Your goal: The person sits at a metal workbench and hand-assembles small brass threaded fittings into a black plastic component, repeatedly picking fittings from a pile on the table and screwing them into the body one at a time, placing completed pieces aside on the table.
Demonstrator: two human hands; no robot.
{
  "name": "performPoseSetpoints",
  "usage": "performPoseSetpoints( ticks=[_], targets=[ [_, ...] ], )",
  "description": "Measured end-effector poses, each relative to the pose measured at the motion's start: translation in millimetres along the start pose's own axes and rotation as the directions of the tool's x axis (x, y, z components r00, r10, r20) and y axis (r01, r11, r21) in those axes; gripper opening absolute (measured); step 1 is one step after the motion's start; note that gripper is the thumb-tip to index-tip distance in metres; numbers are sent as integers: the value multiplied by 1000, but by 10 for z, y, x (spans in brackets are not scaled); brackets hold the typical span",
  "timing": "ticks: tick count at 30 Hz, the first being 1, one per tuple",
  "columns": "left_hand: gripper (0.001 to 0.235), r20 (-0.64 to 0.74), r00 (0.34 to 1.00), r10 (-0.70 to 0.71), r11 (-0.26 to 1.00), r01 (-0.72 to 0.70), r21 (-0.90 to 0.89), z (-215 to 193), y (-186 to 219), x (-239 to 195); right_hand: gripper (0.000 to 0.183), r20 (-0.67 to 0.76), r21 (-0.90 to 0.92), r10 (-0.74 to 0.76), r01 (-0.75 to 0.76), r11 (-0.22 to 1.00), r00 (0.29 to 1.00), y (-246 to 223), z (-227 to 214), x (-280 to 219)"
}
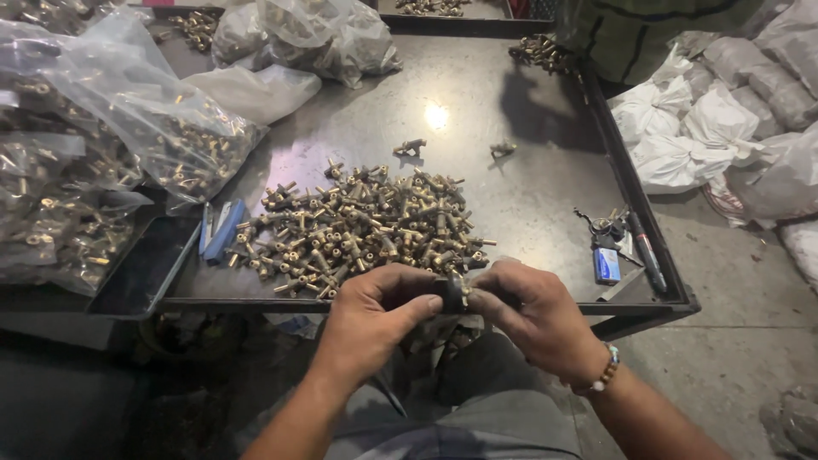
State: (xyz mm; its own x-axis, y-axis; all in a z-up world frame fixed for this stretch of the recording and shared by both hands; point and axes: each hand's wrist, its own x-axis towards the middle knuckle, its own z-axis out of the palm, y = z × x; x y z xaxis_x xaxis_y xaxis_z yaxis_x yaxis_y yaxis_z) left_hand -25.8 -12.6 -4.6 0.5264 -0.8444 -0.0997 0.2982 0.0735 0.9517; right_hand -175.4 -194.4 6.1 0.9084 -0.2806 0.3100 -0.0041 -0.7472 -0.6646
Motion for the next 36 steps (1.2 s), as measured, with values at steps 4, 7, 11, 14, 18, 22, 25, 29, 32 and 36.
performPoseSetpoints(
  ticks=[4,7,11,14,18,22,25,29,32,36],
  targets=[
    [22,79,909,410,733,-380,565,49,237,-96,24,232,469,214,-302,830,949,233,56,-65],
    [24,247,808,536,525,-547,651,31,284,-121,29,408,589,364,-546,596,837,378,68,-140],
    [21,248,811,531,565,-556,609,-39,230,-101,33,415,560,457,-617,554,787,449,85,-75],
    [19,110,770,628,518,-520,680,-126,194,-64,33,206,477,469,-507,718,859,346,46,201],
    [19,14,771,637,532,-453,716,-198,159,-7,36,33,477,274,-256,841,961,193,21,771],
    [19,6,808,590,556,-411,723,-276,126,-42,35,-233,-163,175,-216,963,956,891,91,1209],
    [21,19,833,552,558,-386,734,-348,74,-69,36,-281,-528,-25,-133,839,959,1693,56,1411],
    [22,51,856,514,556,-378,740,-365,27,-61,34,-135,-619,217,-253,743,967,2114,-179,1517],
    [21,92,882,461,550,-366,751,-362,17,-50,14,-154,-673,262,-295,678,953,1888,-258,1452],
    [19,80,892,445,580,-355,733,-335,-18,-35,22,-135,-528,428,-430,732,894,1384,-257,1193]
  ],
)
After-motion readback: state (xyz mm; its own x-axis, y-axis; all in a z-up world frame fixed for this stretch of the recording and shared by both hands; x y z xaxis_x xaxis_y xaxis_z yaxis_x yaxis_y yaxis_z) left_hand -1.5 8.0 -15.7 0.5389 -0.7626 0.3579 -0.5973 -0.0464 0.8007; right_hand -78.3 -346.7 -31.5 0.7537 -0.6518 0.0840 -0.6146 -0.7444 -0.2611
